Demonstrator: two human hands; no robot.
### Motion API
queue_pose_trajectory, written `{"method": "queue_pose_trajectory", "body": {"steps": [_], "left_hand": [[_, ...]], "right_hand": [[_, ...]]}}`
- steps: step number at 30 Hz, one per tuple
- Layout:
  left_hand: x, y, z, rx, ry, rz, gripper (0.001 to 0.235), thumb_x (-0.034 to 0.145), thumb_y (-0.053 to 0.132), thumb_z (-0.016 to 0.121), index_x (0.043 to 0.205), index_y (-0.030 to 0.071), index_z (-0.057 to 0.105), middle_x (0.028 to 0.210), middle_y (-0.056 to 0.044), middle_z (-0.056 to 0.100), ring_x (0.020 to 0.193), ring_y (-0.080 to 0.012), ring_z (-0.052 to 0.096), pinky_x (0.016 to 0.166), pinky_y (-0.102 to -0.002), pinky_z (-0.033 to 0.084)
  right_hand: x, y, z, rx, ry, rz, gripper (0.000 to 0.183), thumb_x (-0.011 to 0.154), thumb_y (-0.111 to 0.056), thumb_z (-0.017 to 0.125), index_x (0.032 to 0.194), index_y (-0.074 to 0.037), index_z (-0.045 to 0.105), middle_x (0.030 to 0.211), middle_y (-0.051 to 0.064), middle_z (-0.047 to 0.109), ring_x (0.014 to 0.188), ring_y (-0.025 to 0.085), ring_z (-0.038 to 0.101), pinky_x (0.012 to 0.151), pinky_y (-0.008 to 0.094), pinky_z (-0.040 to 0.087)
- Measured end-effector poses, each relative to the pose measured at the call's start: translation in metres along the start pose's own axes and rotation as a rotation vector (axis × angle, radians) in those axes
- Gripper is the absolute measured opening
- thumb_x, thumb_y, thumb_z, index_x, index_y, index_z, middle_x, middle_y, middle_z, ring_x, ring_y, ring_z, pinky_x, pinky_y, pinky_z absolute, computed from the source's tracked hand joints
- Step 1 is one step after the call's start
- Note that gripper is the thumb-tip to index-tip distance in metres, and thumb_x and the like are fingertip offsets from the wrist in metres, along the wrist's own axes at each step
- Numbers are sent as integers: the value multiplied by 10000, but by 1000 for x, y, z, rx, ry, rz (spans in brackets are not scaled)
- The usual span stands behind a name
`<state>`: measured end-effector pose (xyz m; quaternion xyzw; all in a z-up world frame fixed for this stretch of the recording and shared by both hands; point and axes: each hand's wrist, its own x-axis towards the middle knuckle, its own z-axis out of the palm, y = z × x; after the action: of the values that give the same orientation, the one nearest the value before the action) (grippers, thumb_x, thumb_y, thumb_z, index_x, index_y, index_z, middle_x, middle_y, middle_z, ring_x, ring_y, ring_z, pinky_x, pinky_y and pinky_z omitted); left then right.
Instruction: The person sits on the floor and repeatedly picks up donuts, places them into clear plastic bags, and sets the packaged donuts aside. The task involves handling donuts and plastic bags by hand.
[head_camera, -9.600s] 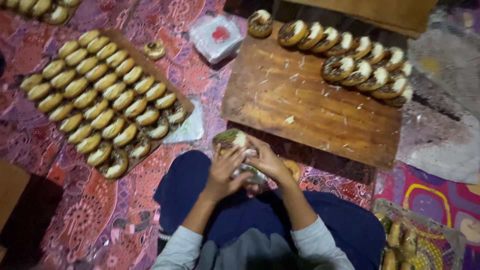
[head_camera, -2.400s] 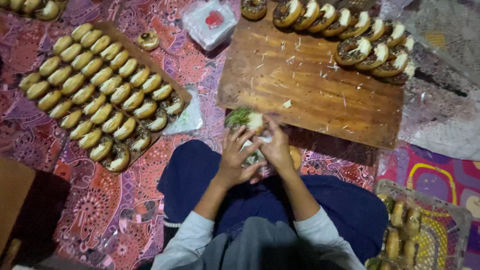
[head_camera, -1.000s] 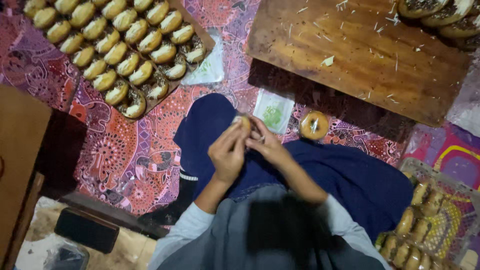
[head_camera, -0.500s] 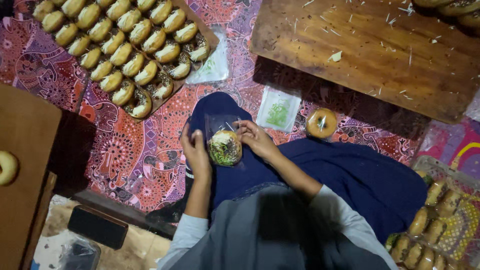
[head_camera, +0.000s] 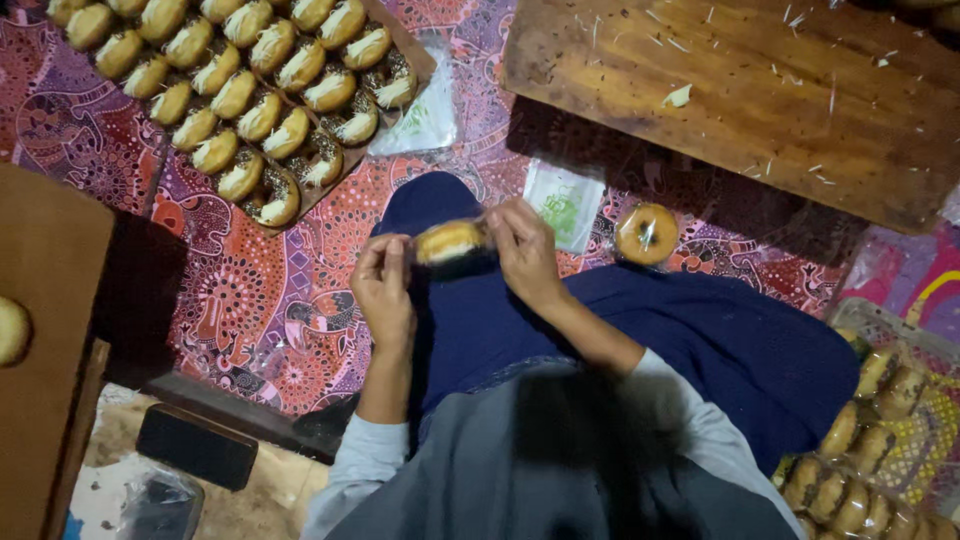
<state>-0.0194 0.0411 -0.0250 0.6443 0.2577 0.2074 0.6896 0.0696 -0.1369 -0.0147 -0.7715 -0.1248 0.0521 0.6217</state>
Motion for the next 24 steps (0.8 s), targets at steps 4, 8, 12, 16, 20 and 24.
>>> {"method": "queue_pose_trajectory", "body": {"steps": [4,8,12,16,20,24], "left_hand": [[-11,3,6,66,58,126,232,1027,150,613,838,29,554,860,5,543,636,-75,468,574,-248,395],[-12,-24,2,522,64,136,329,1066,112,667,787,-22,554,793,-70,529,718,-155,480,670,-302,417],[-27,-34,-13,523,-2,168,240,1017,74,656,815,-32,582,880,-79,584,761,-167,554,684,-290,455],[-10,-21,33,505,-97,243,204,980,59,659,801,-22,605,908,-97,624,776,-173,599,676,-288,483],[-35,-24,90,495,-352,308,148,965,36,685,846,-33,630,908,-121,649,801,-217,627,716,-331,504],[-33,-69,165,278,-489,-34,150,938,105,660,1027,25,570,915,-129,611,689,-226,584,603,-360,480]], "right_hand": [[2,3,7,-23,80,-184,283,1053,-144,557,835,35,559,802,132,522,738,213,521,676,388,440],[-6,43,17,-68,-25,3,378,1023,-201,636,756,47,535,691,155,482,621,236,489,596,412,408],[-27,98,9,-147,-231,216,344,1033,-298,604,899,4,697,770,150,635,662,211,632,652,368,472],[-21,144,-25,-637,164,-150,544,950,-436,645,1227,32,627,958,109,682,896,242,657,773,390,498],[-61,180,-50,181,31,397,462,1074,-394,571,1253,29,610,1049,60,703,939,141,638,820,284,520],[-59,211,-128,129,272,407,388,1093,-379,572,1133,-11,689,975,39,669,885,142,592,769,306,498]]}}
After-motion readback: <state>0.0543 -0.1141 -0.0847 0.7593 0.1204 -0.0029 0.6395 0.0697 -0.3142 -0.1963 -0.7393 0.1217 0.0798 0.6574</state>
